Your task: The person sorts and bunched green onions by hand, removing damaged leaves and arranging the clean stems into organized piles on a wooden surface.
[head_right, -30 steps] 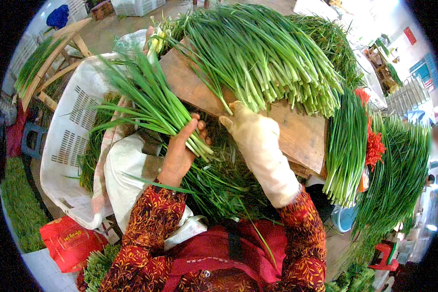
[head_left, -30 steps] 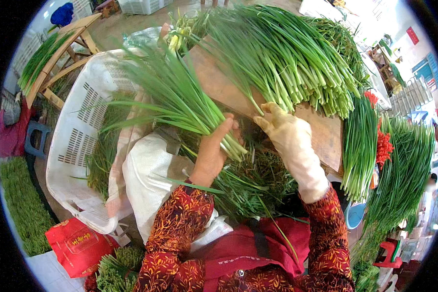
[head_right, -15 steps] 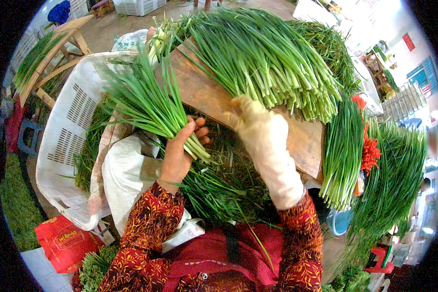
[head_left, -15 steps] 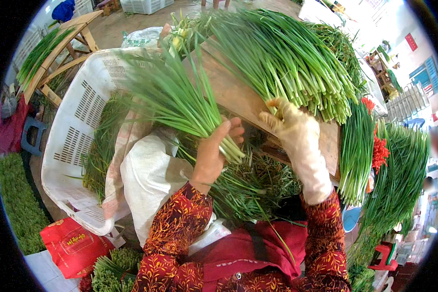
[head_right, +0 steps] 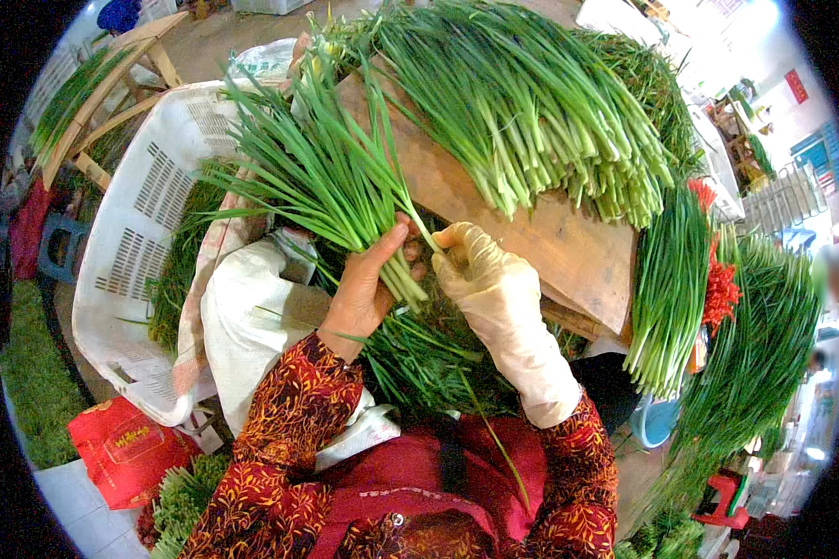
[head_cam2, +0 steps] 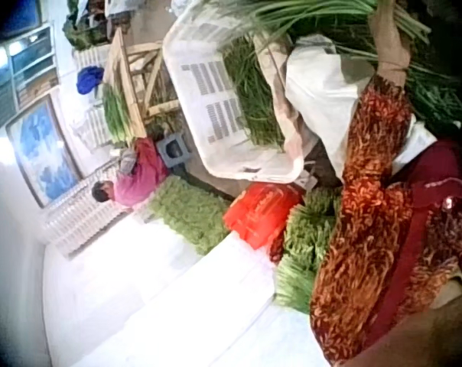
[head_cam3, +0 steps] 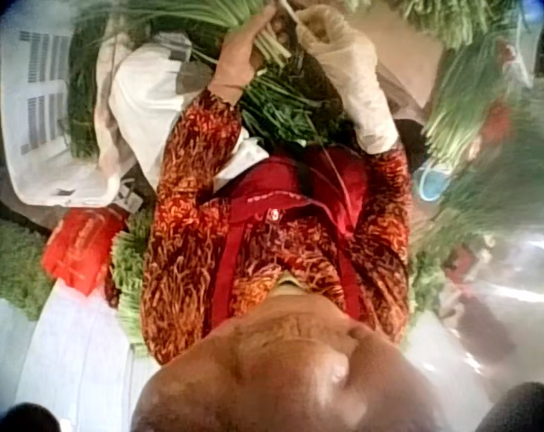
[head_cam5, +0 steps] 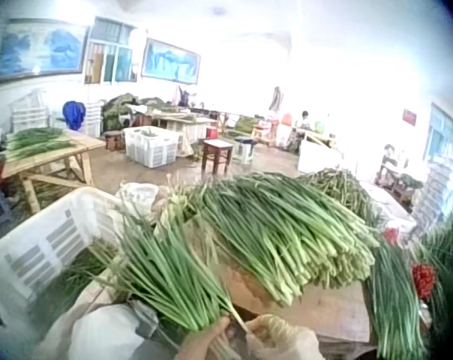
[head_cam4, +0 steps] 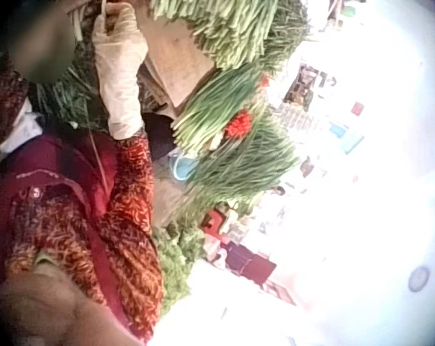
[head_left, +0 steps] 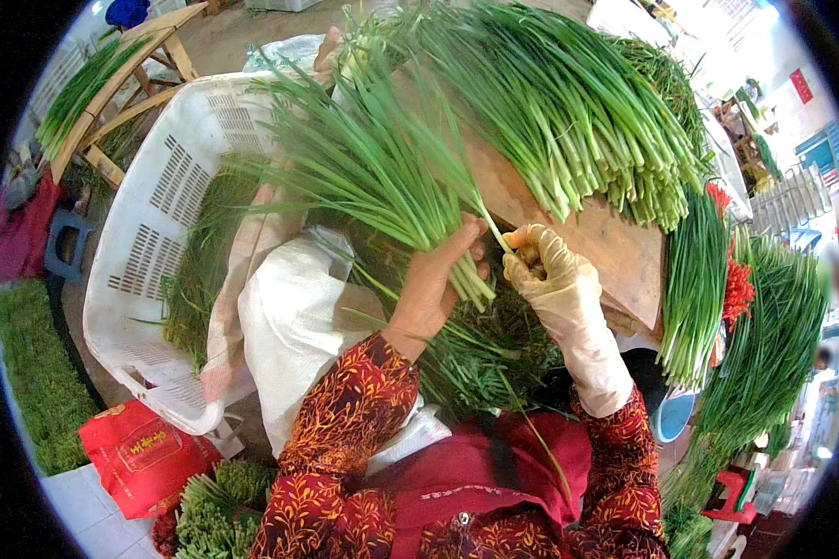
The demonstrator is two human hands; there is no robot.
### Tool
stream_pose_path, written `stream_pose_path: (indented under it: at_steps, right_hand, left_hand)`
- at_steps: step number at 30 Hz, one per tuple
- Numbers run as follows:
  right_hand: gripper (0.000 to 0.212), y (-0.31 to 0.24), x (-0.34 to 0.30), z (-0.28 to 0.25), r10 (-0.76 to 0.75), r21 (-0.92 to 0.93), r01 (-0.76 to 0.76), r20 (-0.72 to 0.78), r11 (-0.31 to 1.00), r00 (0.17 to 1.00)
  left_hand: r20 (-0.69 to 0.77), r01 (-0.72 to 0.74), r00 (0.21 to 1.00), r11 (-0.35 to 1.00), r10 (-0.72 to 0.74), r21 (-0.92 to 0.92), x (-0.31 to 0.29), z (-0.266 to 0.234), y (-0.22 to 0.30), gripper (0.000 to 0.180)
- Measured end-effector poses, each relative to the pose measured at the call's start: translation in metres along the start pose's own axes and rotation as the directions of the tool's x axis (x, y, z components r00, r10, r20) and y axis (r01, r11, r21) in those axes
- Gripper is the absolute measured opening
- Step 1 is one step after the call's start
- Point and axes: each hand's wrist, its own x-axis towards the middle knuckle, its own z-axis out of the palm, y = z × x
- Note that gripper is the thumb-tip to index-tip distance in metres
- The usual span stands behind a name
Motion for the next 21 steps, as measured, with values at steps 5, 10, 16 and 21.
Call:
stream_pose_path:
  at_steps: [5,10,16,21]
  right_hand:
    - [0.02,0.006,-0.009,0.011,0.07,0.105,-0.068,-0.014,0.992,0.997]
    - [0.019,0.013,-0.012,0.019,0.111,0.132,-0.1,-0.078,0.986,0.991]
    - [0.016,0.007,-0.015,0.022,0.232,0.551,-0.257,0.116,0.794,0.966]
    - [0.019,0.01,-0.018,0.019,0.262,0.638,-0.418,0.329,0.646,0.907]
  left_hand:
    - [0.017,0.009,1.0,1.0,-0.009,0.011,0.0,-0.005,-0.005,0.022]
    - [0.042,-0.01,0.999,1.0,0.01,0.0,0.001,-0.006,-0.006,0.021]
    - [0.055,0.01,0.998,1.0,-0.01,0.0,0.001,-0.005,-0.003,0.024]
    - [0.036,-0.011,0.999,1.0,0.01,0.025,-0.002,-0.004,-0.001,0.026]
